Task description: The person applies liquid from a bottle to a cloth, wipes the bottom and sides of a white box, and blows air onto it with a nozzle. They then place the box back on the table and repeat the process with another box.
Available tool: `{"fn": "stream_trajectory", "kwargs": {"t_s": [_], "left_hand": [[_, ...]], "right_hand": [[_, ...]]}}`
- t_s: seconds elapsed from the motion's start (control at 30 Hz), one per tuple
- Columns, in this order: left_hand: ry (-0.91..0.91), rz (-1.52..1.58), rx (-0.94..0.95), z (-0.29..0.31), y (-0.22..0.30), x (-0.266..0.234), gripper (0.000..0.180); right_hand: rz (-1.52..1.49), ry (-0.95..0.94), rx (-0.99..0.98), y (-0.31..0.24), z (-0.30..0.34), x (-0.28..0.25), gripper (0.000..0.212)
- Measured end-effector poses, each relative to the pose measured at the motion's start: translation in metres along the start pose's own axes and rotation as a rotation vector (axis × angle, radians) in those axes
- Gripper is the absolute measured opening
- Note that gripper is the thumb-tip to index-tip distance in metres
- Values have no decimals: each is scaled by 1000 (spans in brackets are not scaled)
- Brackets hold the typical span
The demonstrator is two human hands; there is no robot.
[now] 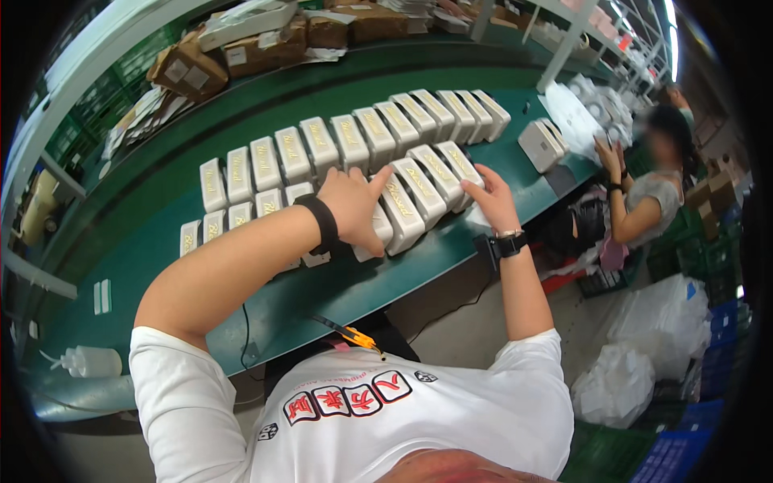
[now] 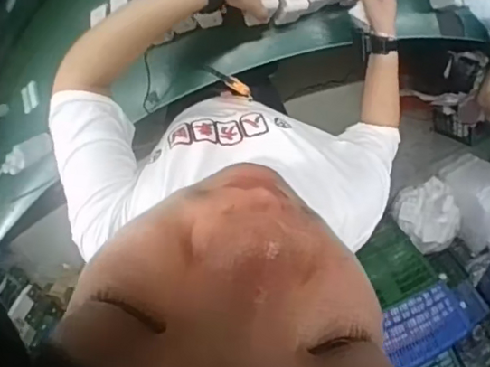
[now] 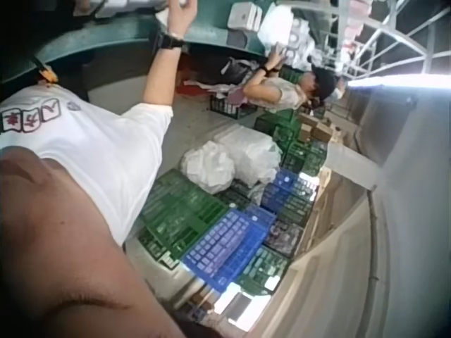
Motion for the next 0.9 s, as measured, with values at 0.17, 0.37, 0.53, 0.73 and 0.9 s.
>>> {"fn": "stream_trajectory", "kwargs": {"t_s": [0.17,0.37,0.53,0.73,0.9], "left_hand": [[60,4,29,-34,22,-7,128],[171,34,53,-102,64,-17,128],[341,259,43,-146,83,-21,130],[400,568,-138,-151,72,12,128],[-5,1451,-289,-153,63,33,98]], "right_hand": [[-10,56,19,2,-13,-38,59],[70,235,44,2,-33,-108,53],[83,365,-92,21,-76,-172,56],[428,584,-215,-20,-30,-135,67],[258,463,-29,-7,16,-118,83]]}}
Point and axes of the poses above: each hand's wrist, its own z-axis away from the middle knuckle, its own x-axis out of the palm, y = z × x, the point moved 4 cm from there along -z, towards the middle knuckle, and after that the axes turned 7 degrees about -z, right-handed, at the moved point
